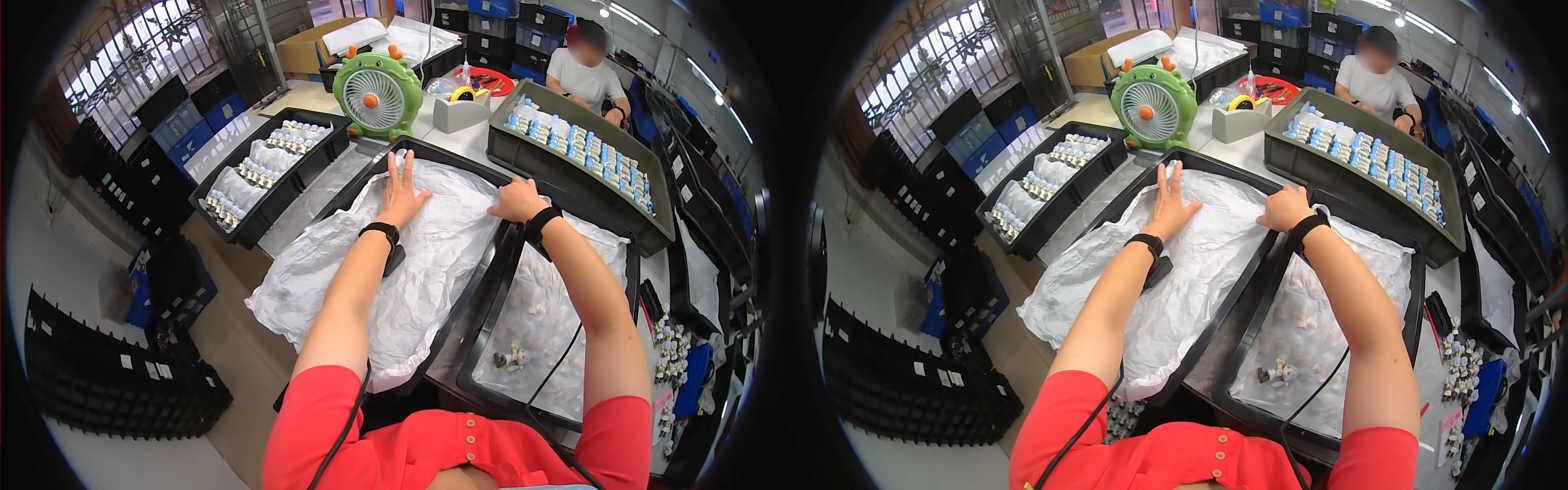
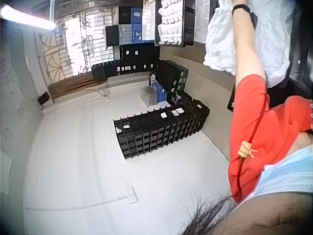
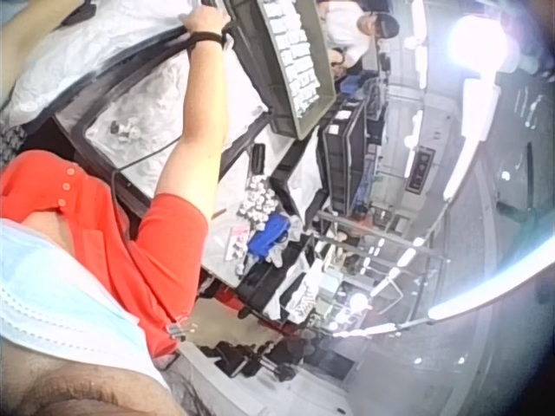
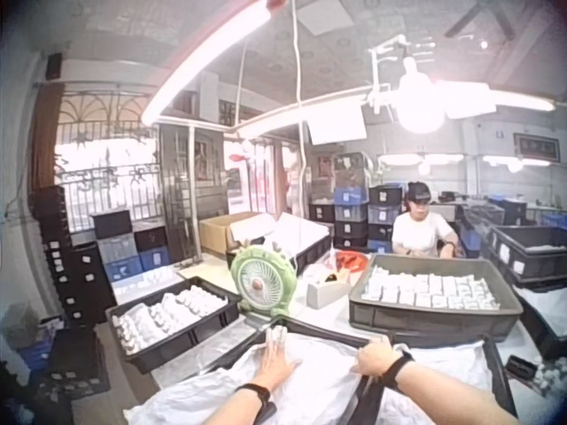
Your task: The person picks small cylindrical components from a tray and places them into a black bin lined with white tissue paper. They use a small tool to adjust or mark each component before arranging them in rows within the bin.
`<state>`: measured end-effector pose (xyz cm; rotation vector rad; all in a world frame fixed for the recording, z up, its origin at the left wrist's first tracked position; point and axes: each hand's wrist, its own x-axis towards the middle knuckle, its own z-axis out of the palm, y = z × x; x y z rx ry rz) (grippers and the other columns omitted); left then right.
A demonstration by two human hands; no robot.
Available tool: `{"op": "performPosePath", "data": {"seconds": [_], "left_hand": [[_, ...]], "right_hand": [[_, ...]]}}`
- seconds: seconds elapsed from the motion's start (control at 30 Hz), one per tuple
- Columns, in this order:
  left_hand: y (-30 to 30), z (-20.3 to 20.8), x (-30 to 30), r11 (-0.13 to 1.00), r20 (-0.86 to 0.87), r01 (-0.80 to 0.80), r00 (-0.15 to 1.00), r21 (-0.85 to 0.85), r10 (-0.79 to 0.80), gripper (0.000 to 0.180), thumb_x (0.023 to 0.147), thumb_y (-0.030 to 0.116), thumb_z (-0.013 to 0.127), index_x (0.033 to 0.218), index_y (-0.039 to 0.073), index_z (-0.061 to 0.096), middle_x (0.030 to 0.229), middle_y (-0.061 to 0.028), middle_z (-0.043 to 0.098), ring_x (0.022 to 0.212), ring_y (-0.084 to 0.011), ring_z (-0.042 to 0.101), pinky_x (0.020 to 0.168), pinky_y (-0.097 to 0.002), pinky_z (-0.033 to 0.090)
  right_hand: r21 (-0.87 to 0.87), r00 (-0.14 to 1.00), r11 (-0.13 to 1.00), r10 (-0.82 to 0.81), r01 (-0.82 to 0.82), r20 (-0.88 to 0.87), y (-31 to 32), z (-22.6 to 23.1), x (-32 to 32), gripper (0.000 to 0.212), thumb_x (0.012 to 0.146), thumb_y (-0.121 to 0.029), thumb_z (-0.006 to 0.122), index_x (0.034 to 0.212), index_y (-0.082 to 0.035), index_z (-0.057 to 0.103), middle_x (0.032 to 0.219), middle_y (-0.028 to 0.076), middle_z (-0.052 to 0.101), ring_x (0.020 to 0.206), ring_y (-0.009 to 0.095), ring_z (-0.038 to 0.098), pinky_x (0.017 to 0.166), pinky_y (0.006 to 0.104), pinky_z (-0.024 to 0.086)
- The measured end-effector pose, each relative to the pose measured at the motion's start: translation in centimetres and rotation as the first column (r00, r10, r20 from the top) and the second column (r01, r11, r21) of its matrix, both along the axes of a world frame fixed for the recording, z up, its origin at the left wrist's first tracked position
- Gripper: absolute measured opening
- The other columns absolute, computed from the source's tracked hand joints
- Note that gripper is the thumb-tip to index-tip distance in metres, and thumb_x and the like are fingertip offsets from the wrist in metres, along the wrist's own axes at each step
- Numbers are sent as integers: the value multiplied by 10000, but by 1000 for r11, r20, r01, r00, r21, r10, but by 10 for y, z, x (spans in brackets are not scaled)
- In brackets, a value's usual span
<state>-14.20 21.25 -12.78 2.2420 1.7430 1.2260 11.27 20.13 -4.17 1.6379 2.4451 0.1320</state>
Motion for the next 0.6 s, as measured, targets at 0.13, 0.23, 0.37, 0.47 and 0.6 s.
{"op": "performPosePath", "data": {"seconds": [0.13,0.23,0.37,0.47,0.6], "left_hand": [[0,8,6,992,-221,-48,975,-114,22,856,754,424,665,1440,282,173,1506,-148,-33,1275,-474,250,1023,-563,267],[1,16,17,925,-364,-130,931,-357,-10,827,774,540,587,1444,271,183,1516,-123,46,1315,-443,208,1043,-574,198],[4,11,20,903,-362,-155,932,-402,-1,821,762,638,519,1436,277,219,1513,-106,112,1307,-451,221,1025,-610,168],[10,12,24,888,-354,-145,935,-436,-21,815,751,661,511,1425,280,256,1513,-111,113,1303,-454,227,1026,-606,160],[13,14,28,880,-386,-141,921,-453,-51,797,753,666,503,1416,281,285,1509,-133,110,1309,-454,215,1034,-594,149]], "right_hand": [[8,999,1000,27,-27,27,2,-2,1,492,769,-487,580,873,-21,700,912,119,660,1047,288,512,850,438,398],[107,998,994,37,-32,-49,-4,-1,2,423,759,-448,596,917,-71,706,996,116,649,1058,283,513,895,467,360],[-78,976,991,90,-107,-198,-14,11,-16,485,807,-512,530,973,-89,697,1080,135,623,1096,294,515,935,486,320],[-263,988,964,-10,-31,-152,-23,13,-23,604,854,-605,410,1049,-95,669,1123,150,607,1167,313,480,988,529,237],[-367,989,930,-63,9,-136,-21,15,-17,650,866,-619,372,1079,-71,649,1151,151,593,1195,326,454,1017,574,182]]}}
